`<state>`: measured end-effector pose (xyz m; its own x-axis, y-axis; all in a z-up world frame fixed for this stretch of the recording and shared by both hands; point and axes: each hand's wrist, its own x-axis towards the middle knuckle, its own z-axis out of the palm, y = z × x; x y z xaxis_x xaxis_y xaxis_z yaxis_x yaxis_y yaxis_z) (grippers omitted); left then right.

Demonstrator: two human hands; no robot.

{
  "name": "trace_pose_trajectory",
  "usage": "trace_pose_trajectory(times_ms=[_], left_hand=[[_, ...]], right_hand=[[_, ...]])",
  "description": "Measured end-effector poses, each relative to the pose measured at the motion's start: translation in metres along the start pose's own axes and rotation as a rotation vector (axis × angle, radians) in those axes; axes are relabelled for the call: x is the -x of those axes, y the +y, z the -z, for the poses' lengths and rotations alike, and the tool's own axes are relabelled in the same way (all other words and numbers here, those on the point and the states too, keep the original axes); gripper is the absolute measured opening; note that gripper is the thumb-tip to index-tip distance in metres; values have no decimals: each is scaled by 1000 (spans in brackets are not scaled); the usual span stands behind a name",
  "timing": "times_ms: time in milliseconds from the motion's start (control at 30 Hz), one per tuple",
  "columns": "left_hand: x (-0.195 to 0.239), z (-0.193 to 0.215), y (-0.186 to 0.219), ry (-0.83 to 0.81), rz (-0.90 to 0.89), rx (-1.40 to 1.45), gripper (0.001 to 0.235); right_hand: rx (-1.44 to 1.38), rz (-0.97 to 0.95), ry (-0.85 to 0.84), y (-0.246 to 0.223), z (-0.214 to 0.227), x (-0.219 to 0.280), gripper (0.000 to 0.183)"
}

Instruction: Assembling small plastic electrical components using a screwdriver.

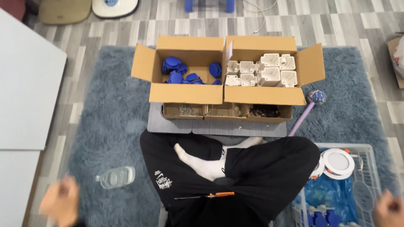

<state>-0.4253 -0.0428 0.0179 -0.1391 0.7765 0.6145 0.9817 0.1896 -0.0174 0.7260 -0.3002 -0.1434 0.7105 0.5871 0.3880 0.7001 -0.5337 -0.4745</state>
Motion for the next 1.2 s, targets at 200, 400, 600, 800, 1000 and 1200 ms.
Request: trace_pose_trajectory(times_ms=[200, 400, 600, 800, 1000, 1200], left_hand=[[-161, -19, 232, 22, -163, 475, 48], [-245, 5, 412, -98, -465, 720, 25], [-297, -88, 490, -513, -594, 517, 59], [-309, -141, 514, -926, -527, 335, 73], [-313, -150, 524, -966, -566, 312, 70], [-316, -129, 512, -1082, -475, 510, 61]], right_hand=[[-60, 390, -3, -252, -31, -65, 32], [-304, 335, -131, -385, -79, -49, 26], [-163, 380, -235, -410, -73, -50, 27], [-153, 314, -279, -411, -72, -50, 26], [-147, 322, -268, -413, -71, -50, 25], [-224, 278, -302, -419, -66, -54, 25]])
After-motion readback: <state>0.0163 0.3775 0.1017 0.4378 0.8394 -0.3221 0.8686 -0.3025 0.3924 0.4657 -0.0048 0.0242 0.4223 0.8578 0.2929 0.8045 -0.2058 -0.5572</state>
